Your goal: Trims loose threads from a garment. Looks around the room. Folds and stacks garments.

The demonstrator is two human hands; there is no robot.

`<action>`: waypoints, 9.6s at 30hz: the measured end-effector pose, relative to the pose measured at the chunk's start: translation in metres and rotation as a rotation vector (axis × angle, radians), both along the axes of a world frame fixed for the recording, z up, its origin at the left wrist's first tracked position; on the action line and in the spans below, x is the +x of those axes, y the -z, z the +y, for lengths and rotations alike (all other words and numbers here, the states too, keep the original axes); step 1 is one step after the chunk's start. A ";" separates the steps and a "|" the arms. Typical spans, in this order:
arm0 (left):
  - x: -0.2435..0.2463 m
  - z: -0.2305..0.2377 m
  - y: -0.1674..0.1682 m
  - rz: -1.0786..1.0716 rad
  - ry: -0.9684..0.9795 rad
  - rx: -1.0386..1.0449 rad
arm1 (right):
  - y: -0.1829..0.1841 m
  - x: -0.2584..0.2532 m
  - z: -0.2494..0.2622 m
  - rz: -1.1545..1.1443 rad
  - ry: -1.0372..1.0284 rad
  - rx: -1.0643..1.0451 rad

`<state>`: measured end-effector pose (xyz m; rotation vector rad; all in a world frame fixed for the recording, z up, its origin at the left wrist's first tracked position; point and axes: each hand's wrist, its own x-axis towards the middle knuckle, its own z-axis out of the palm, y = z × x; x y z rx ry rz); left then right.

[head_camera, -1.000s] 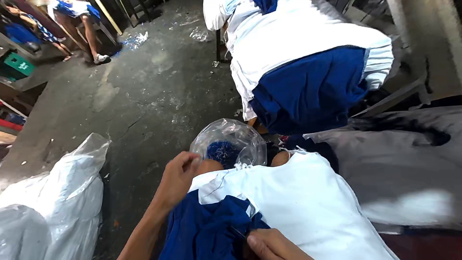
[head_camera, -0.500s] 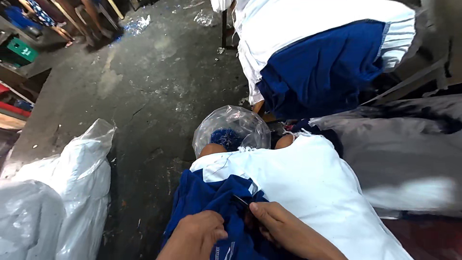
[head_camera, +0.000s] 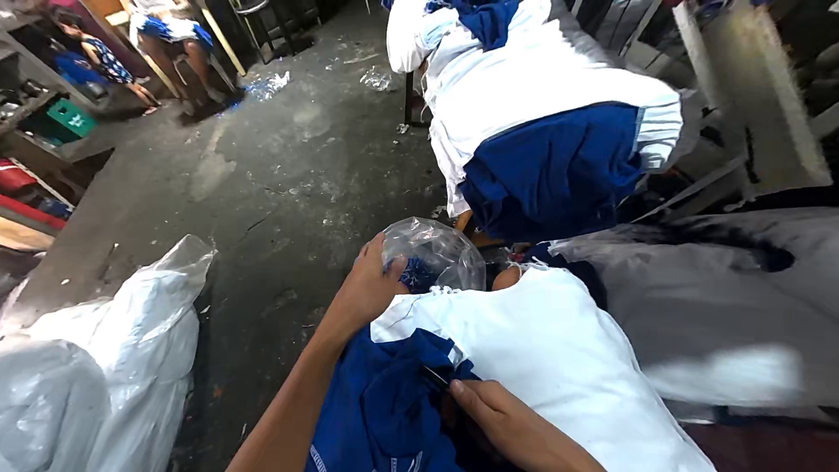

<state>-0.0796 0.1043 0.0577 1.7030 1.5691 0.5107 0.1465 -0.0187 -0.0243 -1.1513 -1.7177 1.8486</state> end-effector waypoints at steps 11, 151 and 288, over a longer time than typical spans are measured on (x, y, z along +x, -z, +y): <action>-0.031 -0.162 0.023 0.034 0.485 0.113 | -0.006 0.012 0.007 0.255 -0.082 -0.233; -0.053 -0.134 0.056 0.223 0.394 0.697 | -0.007 -0.051 0.003 -0.071 0.222 0.698; -0.007 0.128 0.052 0.098 -0.025 -0.055 | -0.005 0.028 0.000 0.199 0.480 0.170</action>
